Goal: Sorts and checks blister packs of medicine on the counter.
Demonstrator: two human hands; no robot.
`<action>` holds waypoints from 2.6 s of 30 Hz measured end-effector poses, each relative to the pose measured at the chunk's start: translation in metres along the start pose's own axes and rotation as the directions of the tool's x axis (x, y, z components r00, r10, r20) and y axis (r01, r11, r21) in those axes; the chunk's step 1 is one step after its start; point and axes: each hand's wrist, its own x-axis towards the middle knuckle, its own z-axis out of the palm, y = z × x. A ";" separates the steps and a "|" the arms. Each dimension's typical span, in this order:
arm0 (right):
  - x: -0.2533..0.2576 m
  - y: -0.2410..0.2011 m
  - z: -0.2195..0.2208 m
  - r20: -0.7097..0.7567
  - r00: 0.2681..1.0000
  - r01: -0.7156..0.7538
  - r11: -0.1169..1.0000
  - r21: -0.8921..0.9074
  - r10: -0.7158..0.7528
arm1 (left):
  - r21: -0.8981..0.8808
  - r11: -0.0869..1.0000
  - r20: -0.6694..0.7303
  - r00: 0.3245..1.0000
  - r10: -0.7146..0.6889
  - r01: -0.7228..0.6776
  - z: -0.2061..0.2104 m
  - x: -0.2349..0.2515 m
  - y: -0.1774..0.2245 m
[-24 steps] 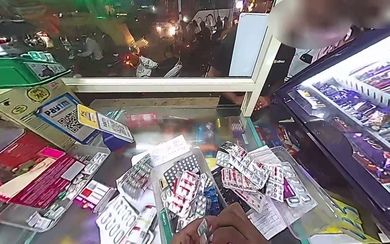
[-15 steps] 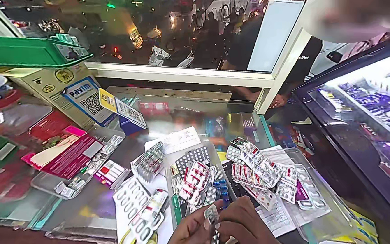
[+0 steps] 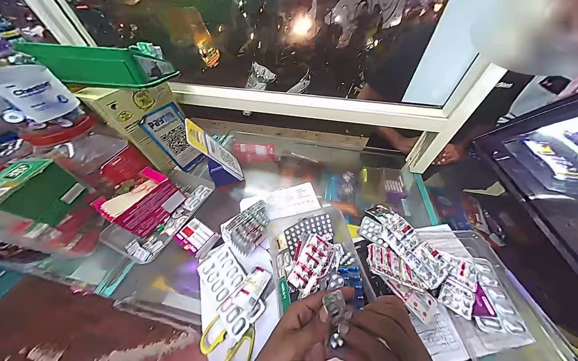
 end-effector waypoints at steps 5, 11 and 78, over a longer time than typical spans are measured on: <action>-0.002 -0.002 0.002 -0.045 0.999 0.002 0.998 -0.070 -0.005 | -0.235 0.971 0.080 0.996 -0.028 0.046 -0.006 0.003 -0.003; 0.000 -0.004 0.001 -0.065 0.995 0.072 0.989 -0.132 -0.081 | -0.346 0.936 0.140 0.990 -0.017 0.065 -0.007 0.003 -0.004; -0.007 0.012 -0.018 0.124 0.987 -0.080 0.977 -0.198 0.106 | 0.266 0.945 -0.103 0.981 -0.166 0.188 0.006 0.012 -0.003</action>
